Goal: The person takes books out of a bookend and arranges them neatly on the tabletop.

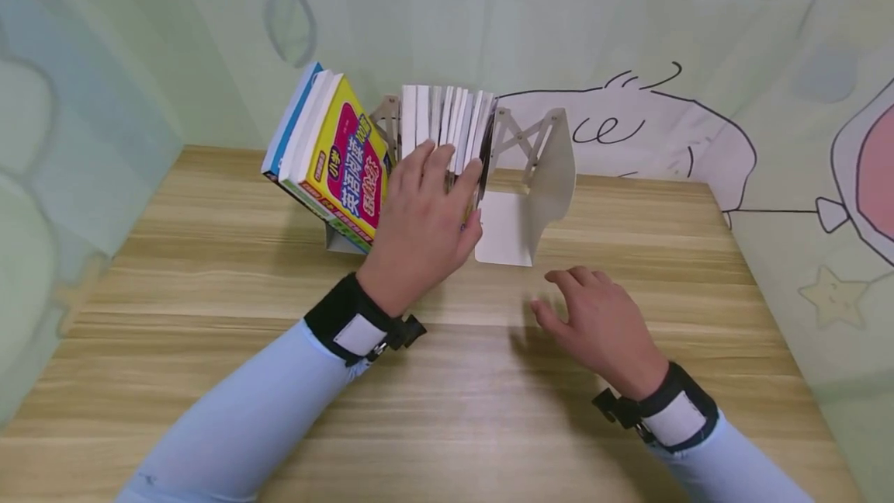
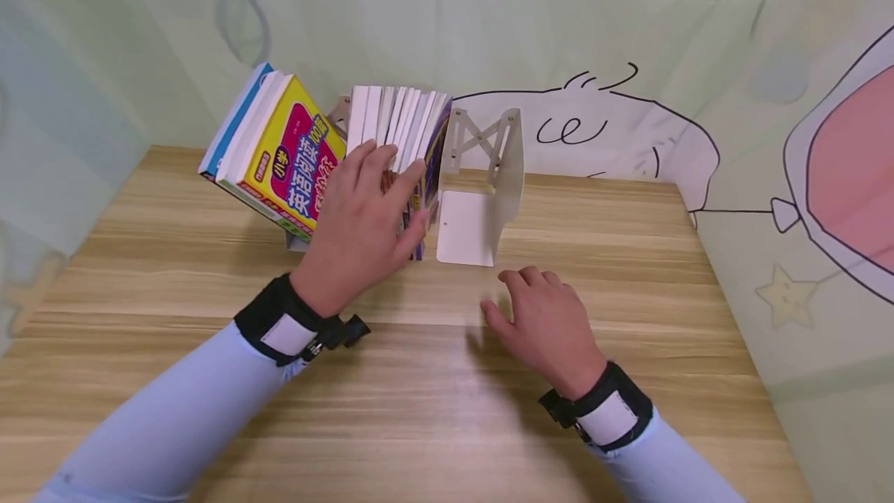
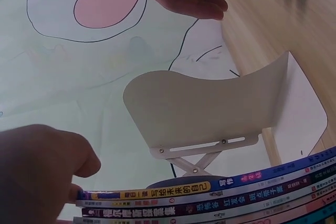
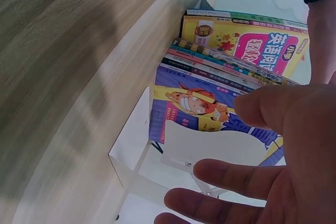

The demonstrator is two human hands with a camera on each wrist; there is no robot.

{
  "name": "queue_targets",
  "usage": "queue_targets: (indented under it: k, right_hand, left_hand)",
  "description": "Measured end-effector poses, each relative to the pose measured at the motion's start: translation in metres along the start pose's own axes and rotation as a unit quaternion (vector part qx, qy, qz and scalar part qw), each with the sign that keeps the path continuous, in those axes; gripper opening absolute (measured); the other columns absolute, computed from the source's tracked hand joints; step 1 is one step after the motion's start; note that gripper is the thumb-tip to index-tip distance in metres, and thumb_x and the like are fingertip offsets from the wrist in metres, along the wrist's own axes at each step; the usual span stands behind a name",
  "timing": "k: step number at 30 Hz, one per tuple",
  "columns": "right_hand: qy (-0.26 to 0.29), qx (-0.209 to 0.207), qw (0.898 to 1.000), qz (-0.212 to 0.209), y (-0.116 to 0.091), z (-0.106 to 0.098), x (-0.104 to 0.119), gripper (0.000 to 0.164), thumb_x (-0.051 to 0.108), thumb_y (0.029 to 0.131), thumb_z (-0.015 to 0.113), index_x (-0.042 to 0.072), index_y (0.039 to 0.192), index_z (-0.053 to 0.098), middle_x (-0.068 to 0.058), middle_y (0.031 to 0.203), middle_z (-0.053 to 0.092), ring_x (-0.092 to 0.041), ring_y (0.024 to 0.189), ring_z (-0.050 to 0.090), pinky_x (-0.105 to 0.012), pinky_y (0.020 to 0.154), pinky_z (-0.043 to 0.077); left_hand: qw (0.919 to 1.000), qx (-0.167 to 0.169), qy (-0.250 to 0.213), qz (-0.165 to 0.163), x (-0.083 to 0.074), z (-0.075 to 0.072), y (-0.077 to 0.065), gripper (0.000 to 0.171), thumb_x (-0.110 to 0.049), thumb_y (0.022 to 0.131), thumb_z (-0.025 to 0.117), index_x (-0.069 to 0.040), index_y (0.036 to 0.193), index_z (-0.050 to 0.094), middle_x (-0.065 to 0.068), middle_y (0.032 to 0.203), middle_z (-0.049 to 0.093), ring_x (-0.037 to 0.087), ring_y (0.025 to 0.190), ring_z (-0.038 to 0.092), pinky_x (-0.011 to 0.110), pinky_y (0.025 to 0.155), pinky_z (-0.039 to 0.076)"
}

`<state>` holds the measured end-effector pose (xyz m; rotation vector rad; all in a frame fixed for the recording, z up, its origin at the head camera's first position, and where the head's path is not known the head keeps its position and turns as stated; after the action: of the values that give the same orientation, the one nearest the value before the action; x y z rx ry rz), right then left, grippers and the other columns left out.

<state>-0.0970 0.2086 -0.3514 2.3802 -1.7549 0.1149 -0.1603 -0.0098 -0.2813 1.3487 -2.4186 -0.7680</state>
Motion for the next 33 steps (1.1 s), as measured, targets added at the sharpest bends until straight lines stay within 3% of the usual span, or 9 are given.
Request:
queue_targets:
  k: [5, 10, 17, 21, 24, 28, 29, 31, 33]
  right_hand:
    - [0.004, 0.011, 1.000, 0.001, 0.000, 0.001, -0.001, 0.052, 0.048, 0.096, 0.058, 0.006, 0.126, 0.065, -0.018, 0.119, 0.067, -0.036, 0.110, 0.063, -0.053, 0.089, 0.054]
    - [0.003, 0.010, 1.000, -0.001, -0.001, 0.001, -0.001, 0.052, 0.048, 0.096, 0.060, 0.005, 0.125, 0.065, -0.018, 0.118, 0.067, -0.036, 0.110, 0.063, -0.053, 0.089, 0.054]
    - [-0.001, 0.015, 1.000, -0.008, -0.002, 0.002, 0.000, 0.055, 0.051, 0.094, 0.060, 0.005, 0.124, 0.065, -0.019, 0.119, 0.067, -0.037, 0.108, 0.064, -0.053, 0.089, 0.054]
    - [-0.001, 0.018, 1.000, -0.009, -0.002, 0.003, 0.000, 0.057, 0.053, 0.093, 0.060, 0.005, 0.124, 0.065, -0.019, 0.119, 0.067, -0.037, 0.108, 0.064, -0.053, 0.089, 0.054]
    - [0.001, 0.016, 1.000, -0.009, -0.002, 0.004, 0.000, 0.056, 0.051, 0.093, 0.061, 0.005, 0.124, 0.066, -0.018, 0.118, 0.067, -0.037, 0.107, 0.064, -0.053, 0.089, 0.054]
    - [0.002, 0.013, 1.000, -0.008, -0.002, 0.005, 0.000, 0.054, 0.050, 0.093, 0.061, 0.006, 0.123, 0.066, -0.018, 0.117, 0.067, -0.037, 0.107, 0.064, -0.053, 0.088, 0.054]
    - [0.002, 0.012, 1.000, -0.007, -0.001, 0.005, 0.000, 0.054, 0.050, 0.093, 0.061, 0.006, 0.123, 0.066, -0.018, 0.117, 0.067, -0.037, 0.107, 0.064, -0.053, 0.088, 0.054]
    - [0.002, 0.013, 1.000, -0.007, -0.001, 0.005, 0.000, 0.054, 0.050, 0.093, 0.061, 0.006, 0.124, 0.066, -0.018, 0.117, 0.067, -0.037, 0.108, 0.064, -0.053, 0.089, 0.054]
    - [0.002, 0.013, 1.000, -0.010, -0.001, 0.006, 0.000, 0.055, 0.050, 0.093, 0.061, 0.006, 0.124, 0.065, -0.018, 0.118, 0.067, -0.038, 0.109, 0.063, -0.053, 0.089, 0.053]
  left_hand:
    - [0.9999, -0.015, -0.007, 0.001, -0.001, -0.001, -0.004, 0.049, -0.032, 0.094, 0.061, -0.009, 0.137, 0.058, 0.023, 0.134, 0.050, 0.042, 0.132, 0.042, 0.055, 0.110, 0.037]
    - [0.9991, -0.037, -0.019, 0.008, -0.003, -0.004, -0.011, 0.039, -0.031, 0.095, 0.059, -0.005, 0.123, 0.062, 0.020, 0.127, 0.054, 0.037, 0.119, 0.048, 0.050, 0.098, 0.045]
    - [0.9982, -0.056, -0.014, -0.019, -0.003, -0.007, -0.020, 0.042, -0.042, 0.096, 0.064, -0.002, 0.105, 0.058, 0.016, 0.109, 0.064, 0.032, 0.099, 0.060, 0.041, 0.085, 0.053]
    - [0.9951, -0.058, -0.072, -0.035, -0.002, -0.007, -0.023, 0.029, -0.029, 0.098, 0.064, -0.002, 0.104, 0.056, 0.013, 0.099, 0.064, 0.024, 0.080, 0.062, 0.032, 0.074, 0.059]
    - [0.9793, -0.042, -0.176, -0.092, 0.002, -0.004, -0.026, 0.030, -0.021, 0.097, 0.064, -0.001, 0.112, 0.049, 0.012, 0.093, 0.062, 0.019, 0.071, 0.059, 0.028, 0.063, 0.057]
    - [0.9380, -0.012, -0.298, -0.176, 0.008, 0.002, -0.030, 0.037, -0.017, 0.094, 0.065, -0.001, 0.120, 0.043, 0.010, 0.091, 0.059, 0.017, 0.070, 0.058, 0.026, 0.057, 0.052]
    - [0.9312, -0.004, -0.313, -0.187, 0.009, 0.003, -0.031, 0.037, -0.017, 0.094, 0.065, -0.001, 0.120, 0.044, 0.010, 0.094, 0.059, 0.017, 0.073, 0.058, 0.026, 0.059, 0.053]
    - [0.9263, 0.011, -0.322, -0.196, 0.010, 0.003, -0.032, 0.034, -0.016, 0.093, 0.065, -0.001, 0.118, 0.048, 0.010, 0.099, 0.059, 0.017, 0.077, 0.059, 0.026, 0.062, 0.054]
    - [0.9270, 0.019, -0.318, -0.198, 0.010, 0.004, -0.033, 0.031, -0.015, 0.094, 0.064, -0.001, 0.116, 0.049, 0.010, 0.101, 0.058, 0.017, 0.078, 0.058, 0.027, 0.060, 0.054]
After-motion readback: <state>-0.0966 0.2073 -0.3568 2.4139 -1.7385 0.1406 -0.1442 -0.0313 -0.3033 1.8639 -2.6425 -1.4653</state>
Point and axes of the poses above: each hand's wrist, its own y-axis towards the middle knuckle, its own z-axis out of the palm, x = y × z, the point moved 4 cm from there along y, towards the middle knuckle
